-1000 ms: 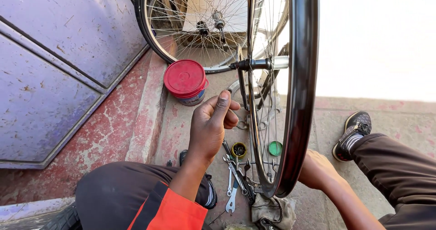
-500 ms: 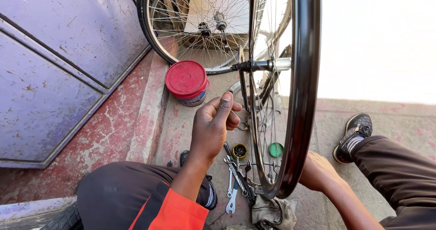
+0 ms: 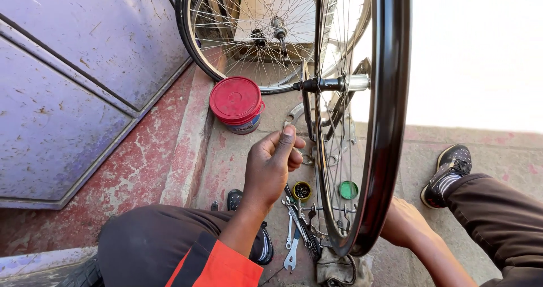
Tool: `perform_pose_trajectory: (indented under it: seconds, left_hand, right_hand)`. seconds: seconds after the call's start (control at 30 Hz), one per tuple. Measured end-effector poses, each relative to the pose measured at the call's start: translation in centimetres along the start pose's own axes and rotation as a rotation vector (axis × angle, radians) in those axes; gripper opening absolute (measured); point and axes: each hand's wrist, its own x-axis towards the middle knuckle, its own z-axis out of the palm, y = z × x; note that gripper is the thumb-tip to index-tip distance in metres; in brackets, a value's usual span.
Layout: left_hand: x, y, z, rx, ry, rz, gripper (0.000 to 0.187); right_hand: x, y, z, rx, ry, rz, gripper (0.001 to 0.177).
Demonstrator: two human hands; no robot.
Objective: The person sits on the floor and uses a spoke wrench to tighten the nipples on the bicycle wheel spokes. They rotate the wheel to access different spokes and continue adjusting the tension.
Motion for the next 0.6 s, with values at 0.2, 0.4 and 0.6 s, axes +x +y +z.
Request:
perform_pose_trajectory:
  seconds: [0.2,0.4,0.6]
  left_hand:
    - [1.0,-1.9,0.4,0.124,0.062,-0.1,0.04]
    - [1.8,-3.8,1.3,0.302,0.102,-0.185,0.038]
    - [1.2,-2.0,2.8,0.315,0.053,-0.193,0.038]
  right_hand:
    - [0.9,0.6,0.3,0.011,-0.016,0.009,0.009]
    - [1.8,1.3,0.9,0.026,-0.034,0.016,0.01]
    - [1.9,2.2,1.7,0.047,-0.062,0.041,0.012]
